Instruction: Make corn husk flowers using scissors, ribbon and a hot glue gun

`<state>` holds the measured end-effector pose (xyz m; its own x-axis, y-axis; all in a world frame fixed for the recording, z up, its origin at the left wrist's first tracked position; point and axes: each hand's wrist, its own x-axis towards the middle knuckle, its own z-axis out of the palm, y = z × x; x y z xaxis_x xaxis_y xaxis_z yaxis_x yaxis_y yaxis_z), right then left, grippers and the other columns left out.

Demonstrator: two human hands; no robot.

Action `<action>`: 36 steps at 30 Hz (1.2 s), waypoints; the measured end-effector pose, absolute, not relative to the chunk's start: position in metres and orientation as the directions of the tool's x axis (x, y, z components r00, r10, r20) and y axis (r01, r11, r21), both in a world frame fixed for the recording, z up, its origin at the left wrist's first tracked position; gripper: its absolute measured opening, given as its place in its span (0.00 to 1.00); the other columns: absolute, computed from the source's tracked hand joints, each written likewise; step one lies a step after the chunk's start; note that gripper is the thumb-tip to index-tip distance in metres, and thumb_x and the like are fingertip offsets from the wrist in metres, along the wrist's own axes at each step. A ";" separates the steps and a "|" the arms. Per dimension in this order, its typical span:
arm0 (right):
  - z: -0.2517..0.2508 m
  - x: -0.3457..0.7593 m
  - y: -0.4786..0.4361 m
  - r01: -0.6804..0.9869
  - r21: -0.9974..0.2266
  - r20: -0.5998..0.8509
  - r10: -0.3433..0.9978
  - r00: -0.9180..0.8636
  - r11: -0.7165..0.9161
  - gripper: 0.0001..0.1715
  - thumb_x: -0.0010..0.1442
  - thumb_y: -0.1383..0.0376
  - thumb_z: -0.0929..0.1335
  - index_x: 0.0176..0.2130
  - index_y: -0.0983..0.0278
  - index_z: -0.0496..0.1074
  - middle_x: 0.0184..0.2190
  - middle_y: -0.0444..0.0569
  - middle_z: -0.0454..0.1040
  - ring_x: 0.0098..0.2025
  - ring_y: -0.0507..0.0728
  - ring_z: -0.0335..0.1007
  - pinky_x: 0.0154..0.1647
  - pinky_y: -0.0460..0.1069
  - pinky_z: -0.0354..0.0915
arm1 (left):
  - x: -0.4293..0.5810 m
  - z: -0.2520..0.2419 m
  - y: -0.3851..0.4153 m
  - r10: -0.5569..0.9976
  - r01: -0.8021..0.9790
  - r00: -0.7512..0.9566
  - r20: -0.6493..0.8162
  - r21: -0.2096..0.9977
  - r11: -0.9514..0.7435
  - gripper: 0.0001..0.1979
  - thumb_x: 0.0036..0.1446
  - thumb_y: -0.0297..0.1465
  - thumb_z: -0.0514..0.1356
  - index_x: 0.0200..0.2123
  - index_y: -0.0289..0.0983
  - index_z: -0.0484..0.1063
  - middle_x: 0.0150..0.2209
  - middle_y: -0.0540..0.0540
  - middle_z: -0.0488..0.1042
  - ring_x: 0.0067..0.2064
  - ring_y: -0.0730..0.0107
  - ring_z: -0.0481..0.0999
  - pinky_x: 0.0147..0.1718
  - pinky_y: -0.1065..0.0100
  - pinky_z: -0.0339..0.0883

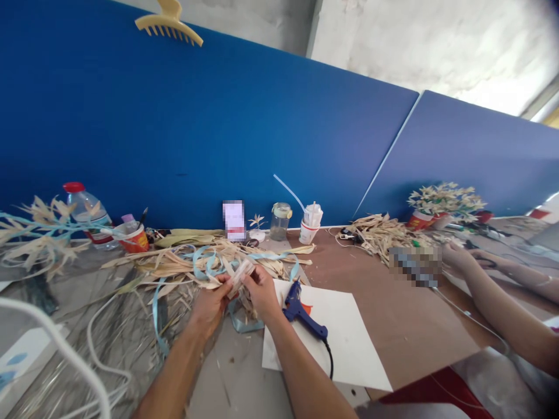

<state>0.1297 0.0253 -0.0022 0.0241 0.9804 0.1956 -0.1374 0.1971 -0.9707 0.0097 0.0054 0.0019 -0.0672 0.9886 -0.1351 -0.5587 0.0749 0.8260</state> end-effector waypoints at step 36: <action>-0.001 0.127 0.007 0.705 -0.395 0.655 0.719 -0.233 0.589 0.22 0.56 0.74 0.62 0.47 0.60 0.76 0.32 0.49 0.62 0.34 0.56 0.58 0.33 0.50 0.54 | 0.002 0.009 0.005 0.976 -0.639 -0.085 -0.202 0.762 0.103 0.11 0.44 0.24 0.67 0.35 0.33 0.77 0.30 0.45 0.80 0.29 0.67 0.78 0.30 0.69 0.73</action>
<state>0.1268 0.0067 -0.0008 -0.2334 0.7190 0.6547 0.7052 0.5887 -0.3951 0.0017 0.0048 0.0090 -0.0846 0.9757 -0.2023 -0.6394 0.1025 0.7620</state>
